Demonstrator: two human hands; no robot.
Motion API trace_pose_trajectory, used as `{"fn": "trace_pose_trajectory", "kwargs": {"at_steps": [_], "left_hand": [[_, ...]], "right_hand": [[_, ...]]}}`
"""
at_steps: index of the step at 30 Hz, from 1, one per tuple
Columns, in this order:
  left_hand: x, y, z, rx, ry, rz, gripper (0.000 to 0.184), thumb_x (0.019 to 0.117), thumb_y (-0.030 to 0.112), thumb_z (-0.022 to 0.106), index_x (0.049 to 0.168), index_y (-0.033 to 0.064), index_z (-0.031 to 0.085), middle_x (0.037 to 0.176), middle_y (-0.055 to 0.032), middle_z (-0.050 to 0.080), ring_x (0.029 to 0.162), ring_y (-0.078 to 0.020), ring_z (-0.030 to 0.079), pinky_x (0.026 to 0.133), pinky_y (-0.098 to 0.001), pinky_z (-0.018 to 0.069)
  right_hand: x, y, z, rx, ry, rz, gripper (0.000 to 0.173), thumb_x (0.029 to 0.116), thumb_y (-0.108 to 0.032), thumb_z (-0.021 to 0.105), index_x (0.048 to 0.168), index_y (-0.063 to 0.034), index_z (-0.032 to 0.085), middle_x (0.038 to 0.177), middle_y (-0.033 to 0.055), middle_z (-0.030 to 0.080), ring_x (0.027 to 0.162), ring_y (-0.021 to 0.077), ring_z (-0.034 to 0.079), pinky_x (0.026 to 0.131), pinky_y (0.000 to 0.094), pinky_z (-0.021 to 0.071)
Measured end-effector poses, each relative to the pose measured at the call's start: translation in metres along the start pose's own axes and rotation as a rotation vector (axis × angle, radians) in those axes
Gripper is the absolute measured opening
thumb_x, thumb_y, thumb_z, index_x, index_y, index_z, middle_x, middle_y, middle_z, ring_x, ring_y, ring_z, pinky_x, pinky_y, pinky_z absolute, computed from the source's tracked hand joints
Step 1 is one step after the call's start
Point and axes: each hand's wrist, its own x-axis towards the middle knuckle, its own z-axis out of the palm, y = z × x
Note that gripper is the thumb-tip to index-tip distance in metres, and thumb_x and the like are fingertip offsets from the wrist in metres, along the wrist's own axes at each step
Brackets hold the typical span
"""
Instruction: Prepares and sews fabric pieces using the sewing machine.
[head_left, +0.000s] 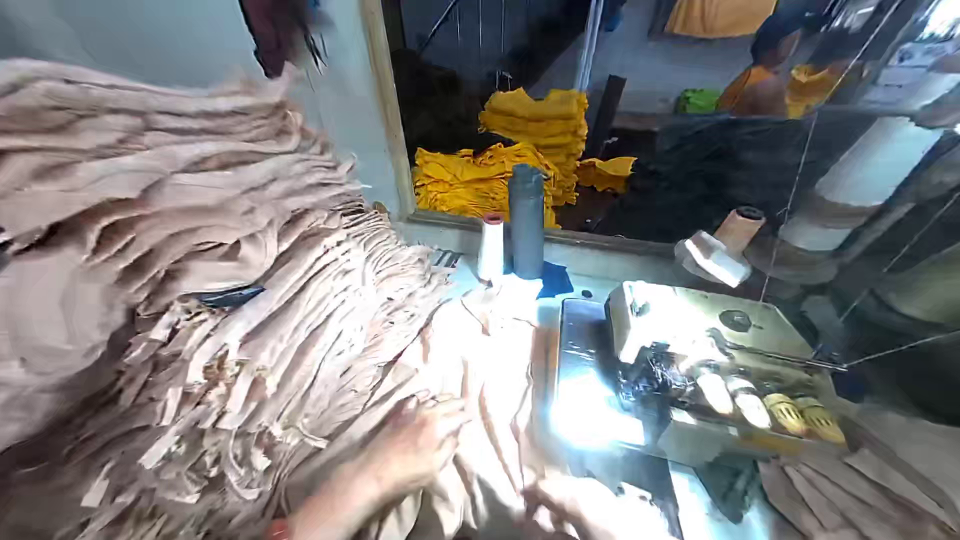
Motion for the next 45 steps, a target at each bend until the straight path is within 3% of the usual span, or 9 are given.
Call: {"fn": "trace_pose_trajectory", "kwargs": {"at_steps": [1,4,11,17,23,27,33,37,45], "left_hand": [[0.012,-0.001,0.017,0.037,-0.030,0.005,0.042,0.1053,0.027,0.051,0.143,0.0116,0.061,0.150,-0.0129,0.056,0.142,-0.0334,0.050,0.119,-0.0603,0.0298],[0.018,-0.005,0.042,0.117,-0.029,-0.044,0.046,0.1057,0.038,0.051,0.138,0.0073,0.063,0.124,-0.0207,0.067,0.116,-0.0407,0.064,0.101,-0.0586,0.0474],[-0.009,-0.025,0.060,0.021,0.279,-0.031,0.036,0.0965,0.029,0.061,0.074,0.0026,0.069,0.073,-0.0134,0.067,0.068,-0.0306,0.070,0.058,-0.0493,0.0555],[0.066,-0.051,0.041,0.012,0.553,-0.099,0.023,0.1011,0.018,0.059,0.113,0.0093,0.076,0.118,-0.0076,0.073,0.112,-0.0253,0.069,0.098,-0.0468,0.0555],[0.107,-0.058,0.034,-0.099,0.348,-0.080,0.027,0.0954,0.018,0.071,0.121,0.0096,0.075,0.128,-0.0117,0.069,0.112,-0.0279,0.068,0.096,-0.0495,0.0557],[0.106,-0.057,0.035,-0.121,0.349,-0.073,0.020,0.0881,0.018,0.079,0.108,0.0152,0.079,0.110,-0.0093,0.071,0.099,-0.0277,0.070,0.085,-0.0512,0.0577],[0.096,-0.057,0.045,-0.077,0.470,-0.046,0.021,0.0870,0.019,0.074,0.105,0.0084,0.076,0.109,-0.0119,0.073,0.105,-0.0304,0.070,0.088,-0.0531,0.0576],[0.096,-0.054,0.041,-0.052,0.367,-0.074,0.013,0.0896,0.017,0.075,0.091,0.0048,0.076,0.099,-0.0146,0.070,0.101,-0.0330,0.068,0.087,-0.0509,0.0565],[0.094,-0.060,0.045,-0.119,0.584,0.035,0.001,0.0835,0.010,0.077,0.083,0.0089,0.078,0.092,-0.0041,0.076,0.092,-0.0184,0.074,0.084,-0.0382,0.0598]], "right_hand": [[0.016,0.013,0.019,0.002,0.083,0.017,0.032,0.0996,-0.020,0.064,0.125,-0.0004,0.068,0.128,0.0194,0.068,0.115,0.0318,0.068,0.100,0.0478,0.0536],[0.040,0.043,0.060,-0.099,0.240,0.047,0.037,0.0973,-0.025,0.067,0.125,-0.0004,0.068,0.147,0.0220,0.056,0.132,0.0334,0.060,0.107,0.0474,0.0504],[0.025,0.033,0.085,-0.078,0.326,-0.088,0.020,0.0983,-0.017,0.064,0.108,-0.0017,0.074,0.128,0.0150,0.070,0.126,0.0352,0.062,0.103,0.0506,0.0518],[0.054,0.041,0.070,-0.156,0.306,-0.004,0.023,0.0986,-0.026,0.066,0.106,-0.0056,0.074,0.125,0.0132,0.070,0.122,0.0297,0.064,0.101,0.0402,0.0544],[0.067,0.027,0.062,-0.142,0.212,-0.065,0.020,0.1001,-0.018,0.062,0.107,-0.0040,0.074,0.120,0.0116,0.072,0.112,0.0289,0.068,0.093,0.0444,0.0564],[0.116,0.021,0.014,-0.239,0.300,-0.087,0.019,0.0940,-0.018,0.068,0.106,-0.0052,0.074,0.112,0.0111,0.073,0.105,0.0266,0.071,0.088,0.0398,0.0600],[0.205,0.021,-0.062,-0.340,-0.210,0.298,0.015,0.0979,-0.009,0.063,0.107,0.0002,0.072,0.107,0.0192,0.069,0.103,0.0367,0.068,0.086,0.0563,0.0552],[0.232,0.039,-0.055,-0.425,-0.369,0.393,0.021,0.0956,-0.014,0.070,0.108,0.0029,0.069,0.114,0.0218,0.065,0.109,0.0393,0.065,0.091,0.0574,0.0525],[0.234,0.045,-0.055,-0.433,-0.263,0.523,0.012,0.0938,-0.006,0.069,0.103,0.0016,0.070,0.108,0.0218,0.069,0.108,0.0395,0.066,0.087,0.0584,0.0525]]}}
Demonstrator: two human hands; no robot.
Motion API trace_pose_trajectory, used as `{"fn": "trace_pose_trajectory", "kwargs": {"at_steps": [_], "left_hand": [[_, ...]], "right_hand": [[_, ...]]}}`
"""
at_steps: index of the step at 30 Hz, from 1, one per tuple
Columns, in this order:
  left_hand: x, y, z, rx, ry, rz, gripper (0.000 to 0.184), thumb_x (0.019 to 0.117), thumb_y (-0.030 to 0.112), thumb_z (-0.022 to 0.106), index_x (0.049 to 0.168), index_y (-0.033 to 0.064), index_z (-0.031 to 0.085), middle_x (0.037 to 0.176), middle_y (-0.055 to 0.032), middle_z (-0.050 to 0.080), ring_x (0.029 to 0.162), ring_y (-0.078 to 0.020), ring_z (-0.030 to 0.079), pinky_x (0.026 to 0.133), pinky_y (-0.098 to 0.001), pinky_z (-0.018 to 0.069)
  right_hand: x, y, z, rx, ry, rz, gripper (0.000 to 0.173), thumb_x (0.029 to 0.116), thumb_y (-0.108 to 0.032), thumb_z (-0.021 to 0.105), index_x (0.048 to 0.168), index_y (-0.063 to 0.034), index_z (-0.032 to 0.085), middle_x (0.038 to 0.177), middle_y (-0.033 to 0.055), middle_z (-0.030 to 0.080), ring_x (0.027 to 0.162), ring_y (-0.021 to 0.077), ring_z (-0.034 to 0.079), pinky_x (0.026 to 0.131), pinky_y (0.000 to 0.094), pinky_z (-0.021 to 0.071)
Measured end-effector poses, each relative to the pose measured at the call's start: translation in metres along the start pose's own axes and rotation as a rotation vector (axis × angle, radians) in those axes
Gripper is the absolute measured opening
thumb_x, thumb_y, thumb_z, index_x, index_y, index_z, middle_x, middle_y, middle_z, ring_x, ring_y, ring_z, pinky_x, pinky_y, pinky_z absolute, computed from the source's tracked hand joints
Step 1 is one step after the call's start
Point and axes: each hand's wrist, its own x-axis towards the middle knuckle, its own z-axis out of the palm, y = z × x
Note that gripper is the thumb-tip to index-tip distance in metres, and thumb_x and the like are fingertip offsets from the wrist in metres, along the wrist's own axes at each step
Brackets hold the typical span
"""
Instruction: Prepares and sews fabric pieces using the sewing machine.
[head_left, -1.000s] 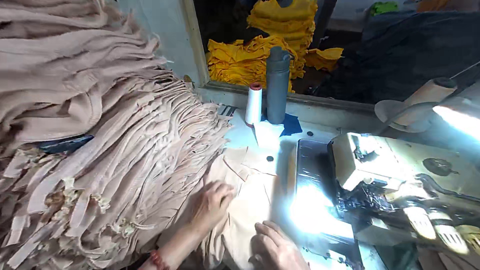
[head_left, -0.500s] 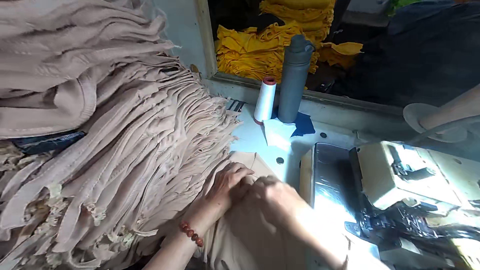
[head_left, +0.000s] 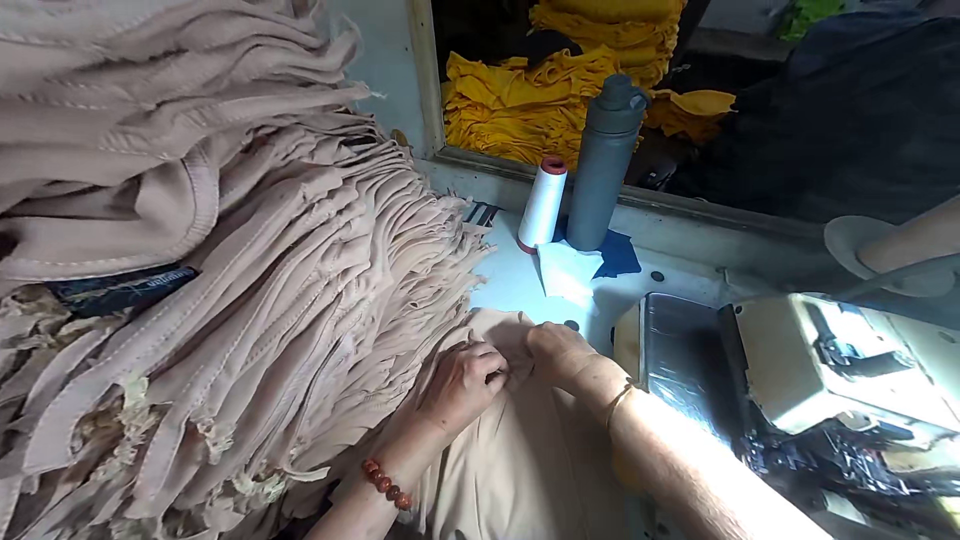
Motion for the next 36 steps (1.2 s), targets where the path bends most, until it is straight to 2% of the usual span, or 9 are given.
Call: {"fn": "trace_pose_trajectory", "kwargs": {"at_steps": [7,12,14,17,22,24,26,29,36], "left_hand": [[-0.004,-0.007,0.001,0.044,-0.084,0.042,0.005,0.0831,0.014,0.072,0.080,0.0112,0.074,0.094,-0.0023,0.075,0.092,-0.0210,0.071,0.084,-0.0438,0.0568],[-0.007,-0.011,-0.004,0.026,-0.072,0.056,0.005,0.0800,0.013,0.072,0.077,0.0093,0.073,0.095,-0.0044,0.074,0.094,-0.0208,0.071,0.086,-0.0418,0.0572],[-0.009,-0.012,-0.004,0.018,-0.079,0.062,0.005,0.0806,0.013,0.073,0.078,0.0085,0.073,0.096,-0.0052,0.073,0.095,-0.0214,0.071,0.087,-0.0417,0.0573],[-0.010,-0.014,-0.004,0.017,-0.087,0.054,0.008,0.0836,0.016,0.074,0.080,0.0091,0.074,0.096,-0.0040,0.073,0.095,-0.0197,0.070,0.089,-0.0384,0.0569],[-0.002,-0.009,-0.009,-0.159,0.019,-0.070,0.012,0.0856,0.019,0.077,0.080,0.0089,0.075,0.109,-0.0062,0.074,0.107,-0.0197,0.068,0.095,-0.0409,0.0540],[0.012,0.000,-0.017,-0.355,0.160,-0.112,0.008,0.0847,0.014,0.077,0.081,0.0070,0.075,0.113,-0.0060,0.072,0.111,-0.0151,0.067,0.097,-0.0353,0.0547],[0.029,0.013,-0.030,-0.481,0.252,-0.121,0.002,0.0885,0.009,0.073,0.087,0.0066,0.073,0.099,-0.0013,0.073,0.095,-0.0065,0.069,0.085,-0.0247,0.0580],[0.046,0.032,-0.045,-0.555,0.254,-0.104,0.003,0.0932,0.004,0.070,0.093,0.0059,0.072,0.082,0.0019,0.070,0.070,-0.0016,0.064,0.065,-0.0167,0.0544],[0.054,0.044,-0.045,-0.591,0.252,-0.091,0.006,0.0945,0.002,0.067,0.097,0.0051,0.072,0.085,0.0016,0.070,0.070,-0.0014,0.064,0.064,-0.0151,0.0534]], "right_hand": [[-0.003,0.007,-0.007,0.304,0.122,0.101,0.018,0.0921,-0.007,0.069,0.108,0.0010,0.071,0.103,0.0233,0.070,0.101,0.0406,0.068,0.084,0.0600,0.0534],[0.008,0.004,0.008,0.105,0.108,-0.003,0.029,0.0977,-0.026,0.069,0.109,0.0005,0.070,0.108,0.0209,0.069,0.106,0.0386,0.067,0.089,0.0575,0.0526],[0.006,-0.002,0.012,-0.040,0.090,-0.055,0.024,0.0991,-0.018,0.065,0.111,0.0015,0.070,0.118,0.0220,0.066,0.110,0.0402,0.065,0.090,0.0571,0.0533],[0.002,-0.008,0.011,-0.136,0.086,-0.076,0.015,0.0960,-0.004,0.064,0.109,0.0019,0.070,0.116,0.0226,0.067,0.109,0.0412,0.065,0.086,0.0570,0.0540],[-0.003,0.005,-0.001,0.350,0.351,0.003,0.016,0.0989,-0.014,0.064,0.108,-0.0025,0.072,0.097,0.0216,0.071,0.095,0.0405,0.069,0.081,0.0614,0.0541],[-0.007,0.018,0.003,0.627,0.506,-0.122,0.012,0.0972,-0.012,0.067,0.103,-0.0036,0.072,0.082,0.0157,0.071,0.072,0.0317,0.068,0.065,0.0537,0.0558],[-0.018,0.023,0.004,0.880,0.513,-0.209,0.009,0.0993,-0.014,0.065,0.103,-0.0065,0.070,0.074,0.0097,0.069,0.058,0.0201,0.064,0.054,0.0398,0.0554],[-0.032,0.021,-0.003,1.053,0.537,-0.248,0.006,0.0983,-0.012,0.067,0.098,-0.0067,0.069,0.072,0.0069,0.070,0.054,0.0138,0.064,0.050,0.0305,0.0548],[-0.045,0.011,-0.005,1.001,0.697,-0.224,0.008,0.0958,-0.006,0.067,0.088,-0.0079,0.071,0.067,0.0007,0.069,0.052,0.0074,0.061,0.049,0.0241,0.0503]]}}
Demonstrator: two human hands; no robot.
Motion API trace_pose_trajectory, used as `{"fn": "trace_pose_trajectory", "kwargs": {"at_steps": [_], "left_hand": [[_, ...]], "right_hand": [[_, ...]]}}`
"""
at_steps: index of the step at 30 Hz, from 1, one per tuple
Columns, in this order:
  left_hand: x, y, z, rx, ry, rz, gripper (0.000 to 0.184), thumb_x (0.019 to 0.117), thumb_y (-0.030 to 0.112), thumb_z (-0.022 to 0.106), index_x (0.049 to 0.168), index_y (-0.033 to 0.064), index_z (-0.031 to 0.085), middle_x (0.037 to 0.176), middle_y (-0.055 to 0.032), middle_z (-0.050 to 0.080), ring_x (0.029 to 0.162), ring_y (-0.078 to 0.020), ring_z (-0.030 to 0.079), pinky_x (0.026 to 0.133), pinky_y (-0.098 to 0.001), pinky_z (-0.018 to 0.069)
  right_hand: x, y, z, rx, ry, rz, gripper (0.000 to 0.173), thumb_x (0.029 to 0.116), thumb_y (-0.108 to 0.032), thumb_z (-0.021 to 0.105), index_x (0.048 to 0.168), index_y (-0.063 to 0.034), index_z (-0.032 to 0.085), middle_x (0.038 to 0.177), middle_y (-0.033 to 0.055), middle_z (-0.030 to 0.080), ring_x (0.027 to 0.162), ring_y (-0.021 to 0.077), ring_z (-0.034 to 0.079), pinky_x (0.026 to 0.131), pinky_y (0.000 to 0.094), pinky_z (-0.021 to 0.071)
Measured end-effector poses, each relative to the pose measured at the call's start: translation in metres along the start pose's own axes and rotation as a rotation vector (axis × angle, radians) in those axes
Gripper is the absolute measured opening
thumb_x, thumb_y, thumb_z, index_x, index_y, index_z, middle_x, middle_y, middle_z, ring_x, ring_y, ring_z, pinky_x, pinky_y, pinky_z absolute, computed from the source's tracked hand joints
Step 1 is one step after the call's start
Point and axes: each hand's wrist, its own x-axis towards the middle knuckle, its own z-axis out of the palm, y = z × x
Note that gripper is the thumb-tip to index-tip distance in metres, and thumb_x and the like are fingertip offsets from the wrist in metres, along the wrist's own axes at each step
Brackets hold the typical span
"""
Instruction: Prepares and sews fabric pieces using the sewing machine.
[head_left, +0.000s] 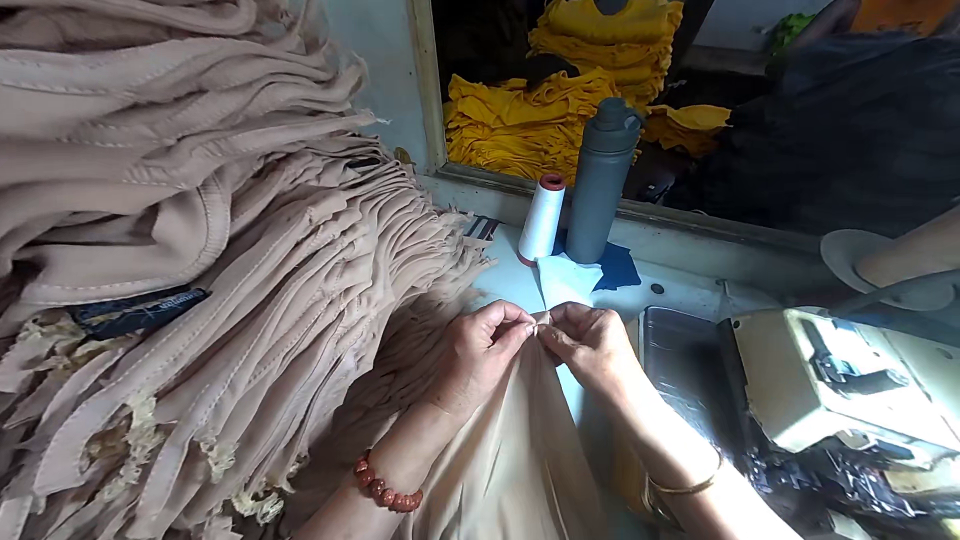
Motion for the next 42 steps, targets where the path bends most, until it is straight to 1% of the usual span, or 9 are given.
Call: {"fn": "trace_pose_trajectory", "kwargs": {"at_steps": [8,15,19,25,27,30,32,36,42], "left_hand": [[0.001,0.010,-0.001,-0.022,0.023,-0.062,0.003,0.0940,0.005,0.069,0.093,0.0076,0.070,0.078,0.0031,0.066,0.062,-0.0013,0.057,0.055,-0.0138,0.0465],[-0.001,0.010,-0.003,-0.056,0.003,-0.077,0.004,0.0937,0.004,0.069,0.094,0.0077,0.070,0.081,0.0017,0.068,0.062,-0.0029,0.058,0.055,-0.0151,0.0476],[0.000,0.011,-0.012,-0.102,-0.128,-0.068,0.022,0.0969,0.006,0.065,0.119,0.0058,0.070,0.099,0.0005,0.072,0.065,-0.0025,0.060,0.060,-0.0159,0.0510],[-0.005,0.024,-0.015,-0.043,-0.085,0.032,0.003,0.0927,0.005,0.071,0.092,0.0050,0.074,0.083,0.0019,0.071,0.070,-0.0012,0.064,0.064,-0.0137,0.0533],[-0.007,0.029,-0.014,0.029,-0.028,0.104,0.005,0.0936,0.005,0.069,0.092,0.0046,0.074,0.085,0.0026,0.070,0.075,0.0006,0.064,0.069,-0.0127,0.0539],[-0.006,0.040,-0.018,0.050,0.033,0.146,0.006,0.0950,0.003,0.067,0.097,0.0025,0.072,0.090,0.0026,0.071,0.083,0.0011,0.067,0.078,-0.0141,0.0562],[-0.003,0.049,-0.021,0.062,0.060,0.175,0.006,0.0955,0.003,0.067,0.098,0.0031,0.072,0.085,0.0041,0.070,0.074,0.0026,0.064,0.069,-0.0121,0.0541],[0.001,0.078,-0.024,0.071,0.036,0.325,0.007,0.0948,0.001,0.066,0.098,0.0000,0.072,0.085,0.0028,0.070,0.072,0.0027,0.062,0.065,-0.0108,0.0523],[-0.003,0.122,-0.017,0.014,-0.095,0.503,0.008,0.0933,0.004,0.067,0.094,-0.0015,0.073,0.085,0.0003,0.069,0.077,0.0008,0.062,0.069,-0.0118,0.0530]], "right_hand": [[-0.008,0.001,0.007,-0.100,-0.002,-0.097,0.009,0.0937,-0.007,0.066,0.087,-0.0099,0.070,0.062,-0.0049,0.064,0.050,0.0012,0.055,0.047,0.0203,0.0446],[-0.012,-0.001,0.006,-0.005,-0.017,-0.113,0.004,0.0938,-0.007,0.068,0.091,-0.0081,0.072,0.068,-0.0045,0.069,0.055,-0.0006,0.060,0.052,0.0168,0.0492],[-0.015,-0.001,0.001,0.006,-0.021,-0.170,0.009,0.0928,-0.006,0.064,0.090,-0.0089,0.072,0.066,-0.0069,0.066,0.052,-0.0037,0.055,0.049,0.0136,0.0449],[-0.026,-0.006,-0.004,0.021,0.009,-0.192,0.009,0.0937,-0.008,0.062,0.092,-0.0099,0.071,0.064,-0.0076,0.063,0.052,-0.0025,0.054,0.048,0.0145,0.0439],[-0.036,-0.004,-0.005,-0.025,0.135,-0.276,0.010,0.0951,-0.015,0.062,0.101,-0.0101,0.069,0.076,-0.0066,0.070,0.063,-0.0004,0.066,0.058,0.0172,0.0563],[-0.069,-0.005,-0.006,0.033,0.151,-0.394,0.015,0.1008,-0.021,0.061,0.103,-0.0075,0.069,0.086,-0.0024,0.072,0.071,0.0052,0.070,0.063,0.0219,0.0619],[-0.101,-0.007,-0.002,0.136,0.046,-0.315,0.014,0.0996,-0.011,0.063,0.101,0.0008,0.071,0.089,0.0049,0.074,0.076,0.0085,0.072,0.068,0.0253,0.0632],[-0.136,-0.003,0.002,0.194,-0.013,-0.097,0.025,0.0963,-0.002,0.063,0.119,0.0084,0.064,0.113,0.0140,0.072,0.100,0.0151,0.073,0.087,0.0300,0.0624],[-0.121,-0.034,-0.008,0.462,0.119,-0.155,0.023,0.0918,-0.011,0.073,0.111,0.0013,0.069,0.095,0.0051,0.074,0.087,0.0100,0.072,0.079,0.0254,0.0620]]}}
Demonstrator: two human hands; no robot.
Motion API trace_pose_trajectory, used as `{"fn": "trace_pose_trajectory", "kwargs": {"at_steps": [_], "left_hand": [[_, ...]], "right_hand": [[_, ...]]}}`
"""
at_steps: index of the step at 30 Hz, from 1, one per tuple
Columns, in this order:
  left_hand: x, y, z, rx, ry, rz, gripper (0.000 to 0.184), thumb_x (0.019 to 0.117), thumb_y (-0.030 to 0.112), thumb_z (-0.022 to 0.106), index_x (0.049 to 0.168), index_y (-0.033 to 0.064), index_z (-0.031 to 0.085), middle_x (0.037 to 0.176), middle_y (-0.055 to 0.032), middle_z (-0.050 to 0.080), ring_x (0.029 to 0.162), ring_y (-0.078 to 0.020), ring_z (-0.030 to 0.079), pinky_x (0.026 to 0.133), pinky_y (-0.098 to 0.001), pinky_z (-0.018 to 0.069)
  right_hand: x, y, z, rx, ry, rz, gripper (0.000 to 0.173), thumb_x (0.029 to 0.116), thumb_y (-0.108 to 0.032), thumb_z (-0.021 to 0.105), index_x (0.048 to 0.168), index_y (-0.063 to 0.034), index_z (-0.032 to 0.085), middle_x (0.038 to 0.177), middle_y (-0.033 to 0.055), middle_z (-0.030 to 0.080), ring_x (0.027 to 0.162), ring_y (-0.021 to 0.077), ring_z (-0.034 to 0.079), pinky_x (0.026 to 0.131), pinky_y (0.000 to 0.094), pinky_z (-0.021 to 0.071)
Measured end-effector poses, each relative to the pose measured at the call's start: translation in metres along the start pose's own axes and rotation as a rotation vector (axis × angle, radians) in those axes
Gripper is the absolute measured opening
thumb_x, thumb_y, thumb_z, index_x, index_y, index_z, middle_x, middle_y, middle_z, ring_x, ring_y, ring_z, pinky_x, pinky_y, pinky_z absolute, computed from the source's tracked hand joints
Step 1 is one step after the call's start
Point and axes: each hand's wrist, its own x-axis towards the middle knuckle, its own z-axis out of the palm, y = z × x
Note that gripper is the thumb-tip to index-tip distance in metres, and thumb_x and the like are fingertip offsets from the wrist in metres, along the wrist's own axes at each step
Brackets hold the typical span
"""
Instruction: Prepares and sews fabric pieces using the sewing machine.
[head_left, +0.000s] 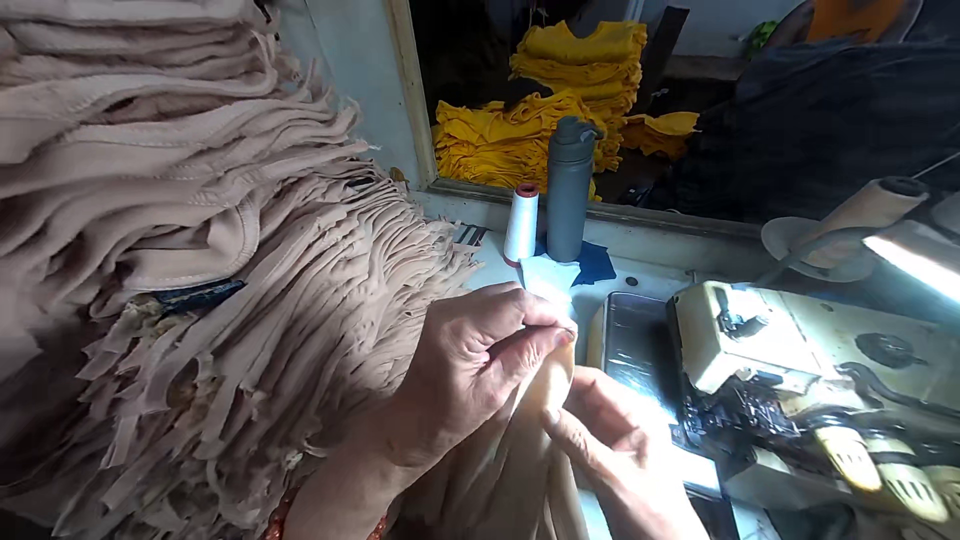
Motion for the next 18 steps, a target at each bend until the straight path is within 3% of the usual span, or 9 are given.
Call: {"fn": "trace_pose_trajectory", "kwargs": {"at_steps": [4,7,10,14,16,18], "left_hand": [[0.001,0.014,-0.003,0.019,0.015,-0.035,0.006,0.0928,0.003,0.068,0.094,-0.0003,0.073,0.085,0.0023,0.069,0.074,0.0019,0.062,0.067,-0.0113,0.0528],[0.000,0.024,-0.015,0.065,0.019,-0.064,0.006,0.0928,0.001,0.068,0.098,0.0018,0.073,0.089,0.0054,0.070,0.075,0.0037,0.063,0.068,-0.0106,0.0536],[-0.001,0.031,-0.028,0.117,0.028,-0.073,0.010,0.0941,0.000,0.067,0.103,0.0032,0.071,0.093,0.0076,0.070,0.076,0.0054,0.063,0.070,-0.0100,0.0535],[0.003,0.026,-0.031,0.065,0.085,-0.012,0.008,0.0933,0.000,0.067,0.099,0.0041,0.071,0.091,0.0097,0.072,0.078,0.0044,0.065,0.073,-0.0116,0.0560],[0.004,0.031,-0.034,0.038,0.077,-0.008,0.010,0.0943,0.001,0.065,0.100,0.0066,0.072,0.093,0.0115,0.072,0.080,0.0040,0.066,0.076,-0.0122,0.0567],[0.004,0.038,-0.036,0.012,0.059,-0.001,0.012,0.0955,0.003,0.065,0.101,0.0107,0.072,0.093,0.0142,0.072,0.080,0.0046,0.067,0.074,-0.0114,0.0570]], "right_hand": [[-0.007,-0.015,0.003,0.097,-0.103,-0.140,0.012,0.0943,-0.004,0.069,0.105,0.0007,0.069,0.090,0.0044,0.073,0.083,0.0078,0.071,0.078,0.0252,0.0614],[-0.031,0.003,-0.002,0.003,-0.223,-0.087,0.007,0.0965,-0.002,0.064,0.098,0.0035,0.069,0.084,0.0023,0.073,0.076,0.0021,0.069,0.072,0.0209,0.0593],[-0.057,0.018,-0.015,-0.108,-0.225,-0.003,0.010,0.0972,-0.004,0.064,0.097,0.0033,0.070,0.081,0.0043,0.072,0.073,0.0037,0.068,0.069,0.0209,0.0582],[-0.080,0.013,-0.016,-0.073,-0.142,0.042,0.009,0.0955,0.002,0.061,0.098,0.0043,0.070,0.081,0.0043,0.072,0.071,0.0034,0.068,0.066,0.0203,0.0583],[-0.086,0.021,-0.014,-0.122,-0.046,-0.046,0.008,0.0935,-0.001,0.065,0.095,0.0020,0.072,0.084,0.0038,0.073,0.077,0.0036,0.069,0.071,0.0197,0.0588],[-0.088,0.035,-0.015,-0.211,0.037,-0.159,0.008,0.0911,-0.013,0.070,0.090,-0.0063,0.075,0.098,0.0032,0.070,0.097,0.0067,0.065,0.085,0.0208,0.0553]]}}
